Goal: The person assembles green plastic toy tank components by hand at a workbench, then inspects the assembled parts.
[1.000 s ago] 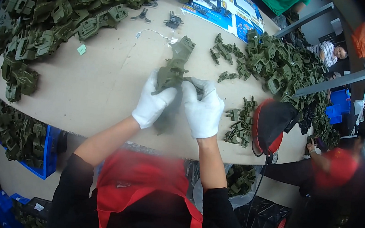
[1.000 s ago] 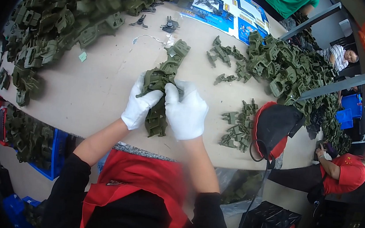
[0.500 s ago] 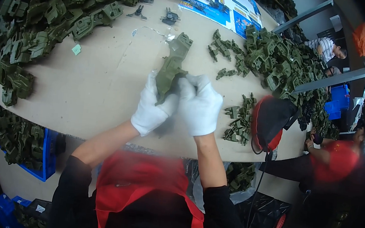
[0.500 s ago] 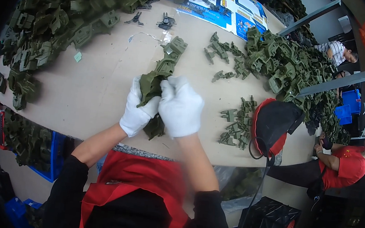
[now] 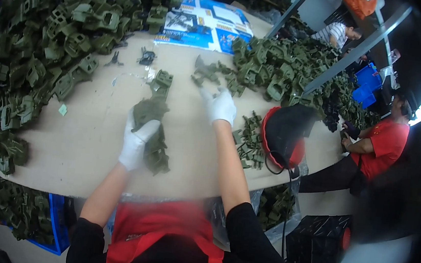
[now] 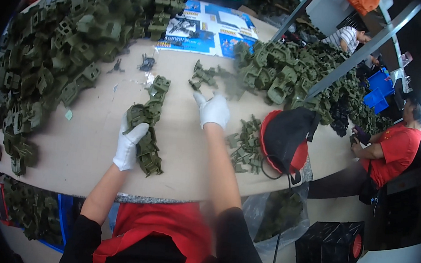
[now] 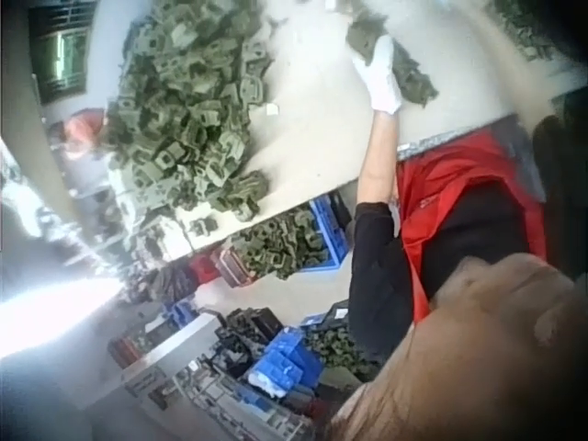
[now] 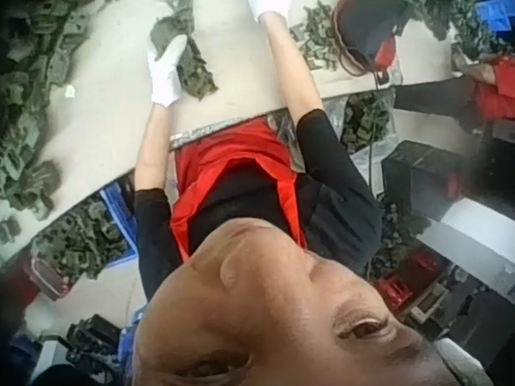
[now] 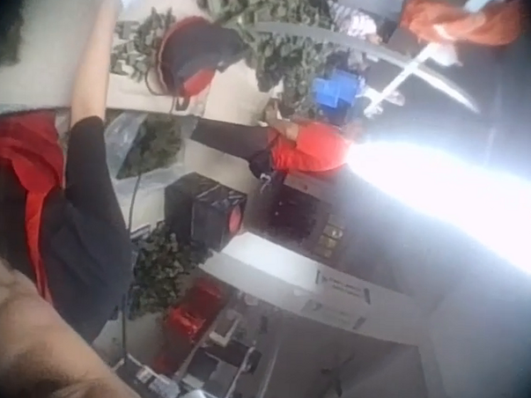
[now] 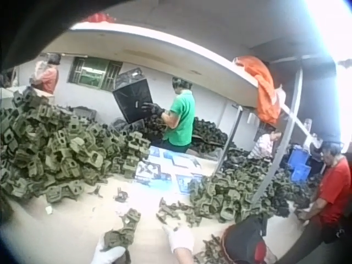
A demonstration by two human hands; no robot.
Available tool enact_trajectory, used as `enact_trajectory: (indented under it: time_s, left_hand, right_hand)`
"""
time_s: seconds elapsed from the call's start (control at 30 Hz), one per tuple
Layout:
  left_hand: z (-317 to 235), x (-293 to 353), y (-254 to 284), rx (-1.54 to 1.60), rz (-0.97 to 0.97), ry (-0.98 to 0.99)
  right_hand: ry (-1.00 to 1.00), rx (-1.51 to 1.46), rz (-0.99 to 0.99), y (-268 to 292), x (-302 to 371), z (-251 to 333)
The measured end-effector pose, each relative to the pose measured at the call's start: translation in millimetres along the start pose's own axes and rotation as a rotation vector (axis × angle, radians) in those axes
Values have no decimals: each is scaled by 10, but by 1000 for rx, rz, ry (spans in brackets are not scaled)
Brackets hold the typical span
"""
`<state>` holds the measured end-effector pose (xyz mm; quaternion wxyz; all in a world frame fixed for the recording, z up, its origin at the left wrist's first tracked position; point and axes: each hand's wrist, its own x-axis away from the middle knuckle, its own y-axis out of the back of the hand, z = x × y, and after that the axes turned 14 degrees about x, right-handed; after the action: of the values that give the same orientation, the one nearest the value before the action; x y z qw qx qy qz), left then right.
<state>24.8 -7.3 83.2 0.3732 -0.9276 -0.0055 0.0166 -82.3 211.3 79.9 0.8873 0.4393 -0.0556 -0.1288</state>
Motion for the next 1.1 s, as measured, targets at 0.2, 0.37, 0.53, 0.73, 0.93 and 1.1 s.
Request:
enact_trajectory:
  time_s: [0.2,0.37,0.53,0.73,0.93,1.1]
  left_hand:
    - [272,-18,209,-72,113,76]
    - [149,0,176,-49,-58,229]
    - [231,-136,436,112,-121,163]
    - [238,-228,345,-71,-157,61]
    - [270,-146,498,-159,-157,81]
    - [230,-54,325,-152,-205,129]
  right_hand:
    - [8,334,-39,-57,-78,-159]
    - [122,311,57,36,612,-367]
    - [490,248,56,-122,748,-699]
    - [-92,-252,297,217,1221,74]
    - [330,-26,55,-102,1549,306]
    - [421,139,20,-111,1675,353]
